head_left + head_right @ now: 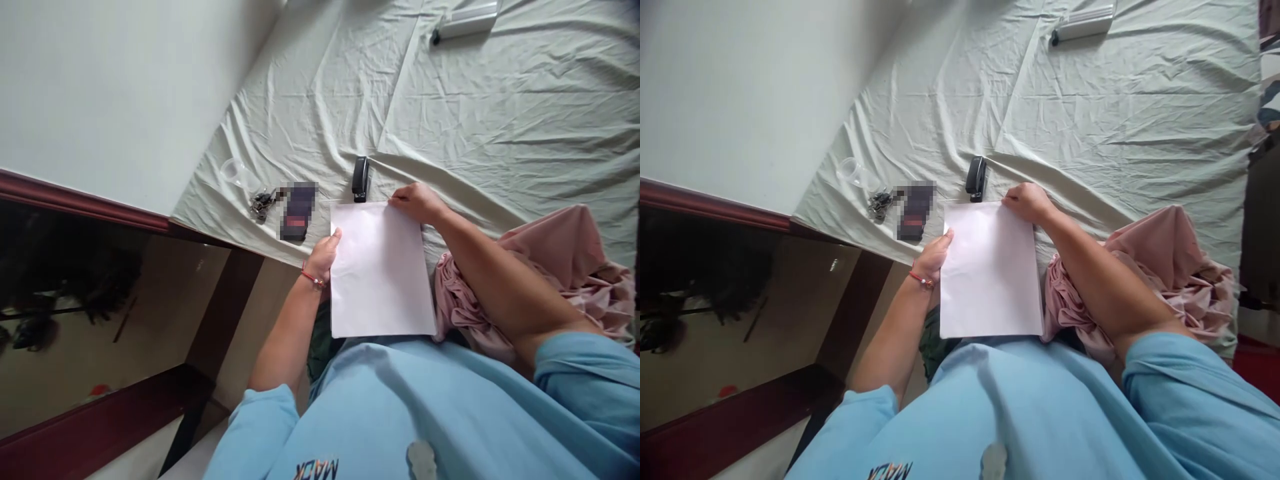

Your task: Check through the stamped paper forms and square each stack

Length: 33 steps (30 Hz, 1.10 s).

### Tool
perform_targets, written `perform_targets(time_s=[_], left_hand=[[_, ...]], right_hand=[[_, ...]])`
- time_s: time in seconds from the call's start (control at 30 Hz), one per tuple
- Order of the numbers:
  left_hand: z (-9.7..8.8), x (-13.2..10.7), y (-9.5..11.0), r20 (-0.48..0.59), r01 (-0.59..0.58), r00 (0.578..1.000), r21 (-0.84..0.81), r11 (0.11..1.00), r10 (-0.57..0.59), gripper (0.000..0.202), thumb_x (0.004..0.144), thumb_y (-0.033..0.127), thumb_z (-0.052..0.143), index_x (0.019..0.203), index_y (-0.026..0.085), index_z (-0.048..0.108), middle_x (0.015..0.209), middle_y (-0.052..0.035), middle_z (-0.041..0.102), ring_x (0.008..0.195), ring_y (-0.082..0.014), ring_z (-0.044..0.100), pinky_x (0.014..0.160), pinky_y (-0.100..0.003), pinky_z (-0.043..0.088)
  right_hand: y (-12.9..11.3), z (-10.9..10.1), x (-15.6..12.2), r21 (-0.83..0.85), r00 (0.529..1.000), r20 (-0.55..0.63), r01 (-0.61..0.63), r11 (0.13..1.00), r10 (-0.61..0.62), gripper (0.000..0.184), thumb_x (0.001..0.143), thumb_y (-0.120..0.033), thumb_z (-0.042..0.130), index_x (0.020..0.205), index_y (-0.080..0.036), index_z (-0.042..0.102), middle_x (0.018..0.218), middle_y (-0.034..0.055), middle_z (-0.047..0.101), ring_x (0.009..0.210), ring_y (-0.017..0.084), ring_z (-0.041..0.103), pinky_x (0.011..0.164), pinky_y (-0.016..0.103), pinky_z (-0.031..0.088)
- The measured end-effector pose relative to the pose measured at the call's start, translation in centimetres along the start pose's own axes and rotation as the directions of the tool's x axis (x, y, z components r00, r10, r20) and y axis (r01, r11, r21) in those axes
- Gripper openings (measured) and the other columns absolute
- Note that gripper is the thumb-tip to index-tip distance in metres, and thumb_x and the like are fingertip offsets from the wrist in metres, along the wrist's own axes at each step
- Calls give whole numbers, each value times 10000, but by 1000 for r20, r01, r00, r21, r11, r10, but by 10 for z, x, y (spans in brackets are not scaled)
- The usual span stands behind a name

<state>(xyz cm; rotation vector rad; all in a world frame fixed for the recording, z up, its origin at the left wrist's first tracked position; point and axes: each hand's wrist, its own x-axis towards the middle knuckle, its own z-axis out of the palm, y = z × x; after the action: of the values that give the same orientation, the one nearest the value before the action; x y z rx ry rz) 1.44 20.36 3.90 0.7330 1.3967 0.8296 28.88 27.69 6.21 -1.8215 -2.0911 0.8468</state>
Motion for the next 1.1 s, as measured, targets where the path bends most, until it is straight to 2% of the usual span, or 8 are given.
perform_targets(time_s=[0.1, 0.23, 0.37, 0.6, 0.67, 0.77, 0.87, 1.1], left_hand=[[-2, 7, 6, -76, -71, 993, 229, 971, 90, 369, 914, 517, 821, 821, 200, 656, 682, 19, 648, 745, -192, 674, 740, -302, 553], [0, 21, 21, -160, -134, 956, 511, 849, 247, 246, 991, 298, 617, 761, 210, 606, 681, 33, 571, 722, -159, 567, 707, -265, 445], [11, 37, 37, -173, -149, 914, 698, 700, 367, 286, 1046, 230, 489, 783, 218, 599, 788, -4, 640, 825, -179, 587, 780, -286, 425], [24, 59, 46, -198, -22, 909, 857, 515, 367, 294, 1031, 211, 504, 826, 192, 714, 952, -103, 783, 986, -236, 680, 850, -316, 437], [22, 62, 46, -194, -25, 914, 849, 528, 355, 306, 992, 199, 533, 728, 185, 687, 839, -83, 740, 908, -225, 656, 786, -318, 415], [18, 65, 46, -193, -41, 929, 795, 605, 317, 376, 948, 196, 576, 573, 206, 545, 629, -16, 528, 759, -192, 561, 690, -321, 349], [18, 69, 46, -202, -27, 939, 763, 646, 277, 447, 934, 189, 596, 517, 223, 438, 574, 20, 359, 663, -164, 459, 641, -322, 300], [22, 81, 46, -220, -16, 935, 759, 651, 280, 460, 929, 208, 638, 506, 228, 459, 578, 6, 381, 682, -180, 472, 674, -330, 341]], right_hand=[[-3, 4, 0, -63, 998, -38, -45, 997, 42, 385, 1016, -309, 575, 1162, -157, 897, 1113, 144, 853, 1018, 292, 756, 875, 351, 508], [-7, 6, -1, -150, 993, -59, -111, 982, 104, 393, 1038, -302, 566, 1204, -160, 893, 1203, 169, 852, 1113, 335, 778, 944, 385, 539], [-8, 7, -1, -166, 992, -40, -125, 978, 120, 408, 1062, -305, 553, 1245, -139, 878, 1263, 186, 839, 1162, 345, 772, 960, 388, 528], [-7, 11, -4, -147, 985, -81, -164, 975, 153, 414, 1069, -330, 541, 1215, -153, 886, 1222, 175, 847, 1205, 362, 747, 1008, 411, 525], [-6, 13, -3, -124, 983, -102, -167, 978, 155, 416, 1069, -335, 545, 1231, -160, 886, 1213, 167, 849, 1248, 362, 733, 1031, 408, 524], [-4, 15, -1, -85, 977, -132, -181, 980, 169, 396, 1055, -345, 574, 1225, -178, 890, 1192, 149, 856, 1244, 351, 737, 1032, 395, 532], [0, 17, 2, -55, 970, -155, -198, 979, 187, 375, 1028, -341, 602, 1194, -178, 896, 1176, 149, 859, 1187, 343, 762, 1007, 386, 545], [4, 17, 5, -14, 959, -202, -208, 978, 201, 358, 993, -344, 623, 1157, -196, 905, 1178, 132, 864, 1153, 331, 775, 991, 375, 550]])
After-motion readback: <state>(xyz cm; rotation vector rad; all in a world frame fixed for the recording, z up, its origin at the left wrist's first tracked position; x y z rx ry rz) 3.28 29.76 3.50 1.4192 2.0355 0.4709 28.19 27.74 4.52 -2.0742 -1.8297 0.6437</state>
